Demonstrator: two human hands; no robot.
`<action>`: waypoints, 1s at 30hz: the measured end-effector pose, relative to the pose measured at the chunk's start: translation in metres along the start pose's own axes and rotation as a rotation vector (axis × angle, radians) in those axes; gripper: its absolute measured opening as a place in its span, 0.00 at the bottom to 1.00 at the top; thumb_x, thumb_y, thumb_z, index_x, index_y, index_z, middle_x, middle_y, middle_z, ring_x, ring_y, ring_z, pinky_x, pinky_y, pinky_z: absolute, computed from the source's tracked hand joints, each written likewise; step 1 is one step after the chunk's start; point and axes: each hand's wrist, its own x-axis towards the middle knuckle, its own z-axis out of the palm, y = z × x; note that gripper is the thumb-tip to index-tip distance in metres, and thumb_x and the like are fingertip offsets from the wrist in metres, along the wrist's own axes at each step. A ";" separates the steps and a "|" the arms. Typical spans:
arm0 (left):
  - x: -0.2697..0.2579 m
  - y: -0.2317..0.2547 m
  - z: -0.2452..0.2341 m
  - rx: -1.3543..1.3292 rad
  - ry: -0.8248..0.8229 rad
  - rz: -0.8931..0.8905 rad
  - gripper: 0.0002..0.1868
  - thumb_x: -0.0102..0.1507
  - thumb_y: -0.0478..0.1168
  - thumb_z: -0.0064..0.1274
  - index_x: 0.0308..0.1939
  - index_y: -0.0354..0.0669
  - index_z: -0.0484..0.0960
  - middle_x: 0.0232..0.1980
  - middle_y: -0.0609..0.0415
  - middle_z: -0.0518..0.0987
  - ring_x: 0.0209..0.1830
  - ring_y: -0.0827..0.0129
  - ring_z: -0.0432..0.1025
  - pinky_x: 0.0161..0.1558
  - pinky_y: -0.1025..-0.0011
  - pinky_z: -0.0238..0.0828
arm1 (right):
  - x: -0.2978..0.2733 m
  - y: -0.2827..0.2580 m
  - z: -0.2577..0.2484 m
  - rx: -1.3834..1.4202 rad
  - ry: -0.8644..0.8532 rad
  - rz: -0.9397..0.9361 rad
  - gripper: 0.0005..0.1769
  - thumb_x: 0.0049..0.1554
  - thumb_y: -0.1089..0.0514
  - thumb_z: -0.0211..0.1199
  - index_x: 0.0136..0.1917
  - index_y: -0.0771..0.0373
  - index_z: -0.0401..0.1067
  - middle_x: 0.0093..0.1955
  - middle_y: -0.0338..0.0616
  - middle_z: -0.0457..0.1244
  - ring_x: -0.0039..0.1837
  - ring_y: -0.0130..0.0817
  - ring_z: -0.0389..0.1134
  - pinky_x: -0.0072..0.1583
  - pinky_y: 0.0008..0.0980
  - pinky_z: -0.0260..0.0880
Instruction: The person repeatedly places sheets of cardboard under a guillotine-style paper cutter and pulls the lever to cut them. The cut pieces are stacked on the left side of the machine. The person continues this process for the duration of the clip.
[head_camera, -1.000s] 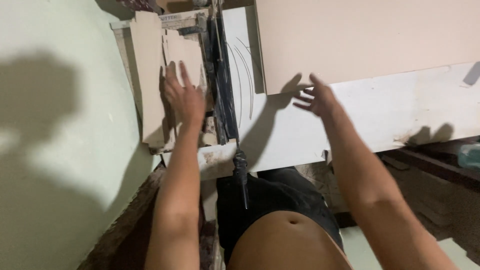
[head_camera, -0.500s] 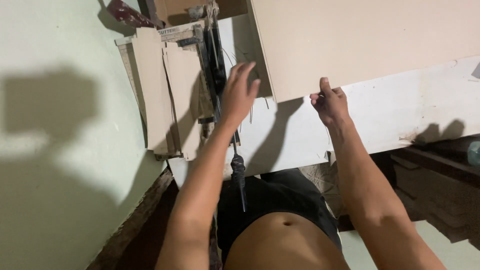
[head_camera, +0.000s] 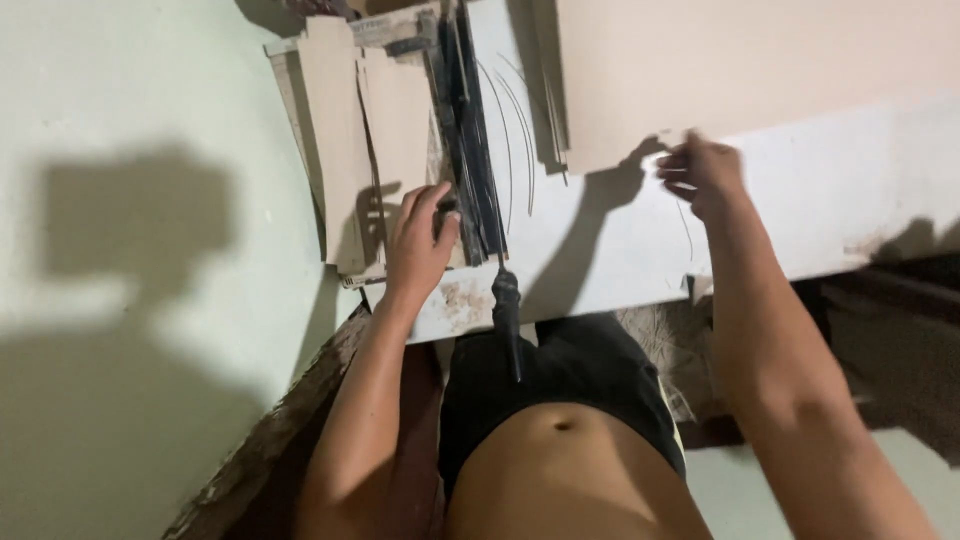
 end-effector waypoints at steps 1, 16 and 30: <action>-0.006 0.001 0.001 -0.037 -0.012 -0.039 0.22 0.72 0.42 0.46 0.71 0.43 0.69 0.66 0.43 0.68 0.62 0.47 0.72 0.54 0.51 0.77 | 0.012 0.017 -0.002 -0.048 -0.037 -0.053 0.23 0.65 0.41 0.56 0.41 0.60 0.74 0.36 0.48 0.70 0.38 0.37 0.77 0.44 0.43 0.81; -0.053 -0.043 0.007 -0.013 -0.114 -0.154 0.22 0.72 0.42 0.45 0.70 0.44 0.69 0.65 0.43 0.69 0.59 0.47 0.74 0.46 0.54 0.81 | -0.028 -0.053 0.078 0.229 0.046 0.267 0.46 0.64 0.39 0.58 0.79 0.73 0.46 0.67 0.77 0.59 0.66 0.61 0.71 0.63 0.61 0.78; -0.044 -0.047 -0.001 0.015 -0.074 -0.206 0.24 0.72 0.46 0.45 0.71 0.43 0.69 0.66 0.44 0.68 0.63 0.50 0.71 0.52 0.58 0.80 | -0.018 -0.058 0.136 -0.137 0.667 0.352 0.40 0.59 0.30 0.50 0.65 0.68 0.59 0.51 0.52 0.65 0.53 0.35 0.68 0.53 0.36 0.72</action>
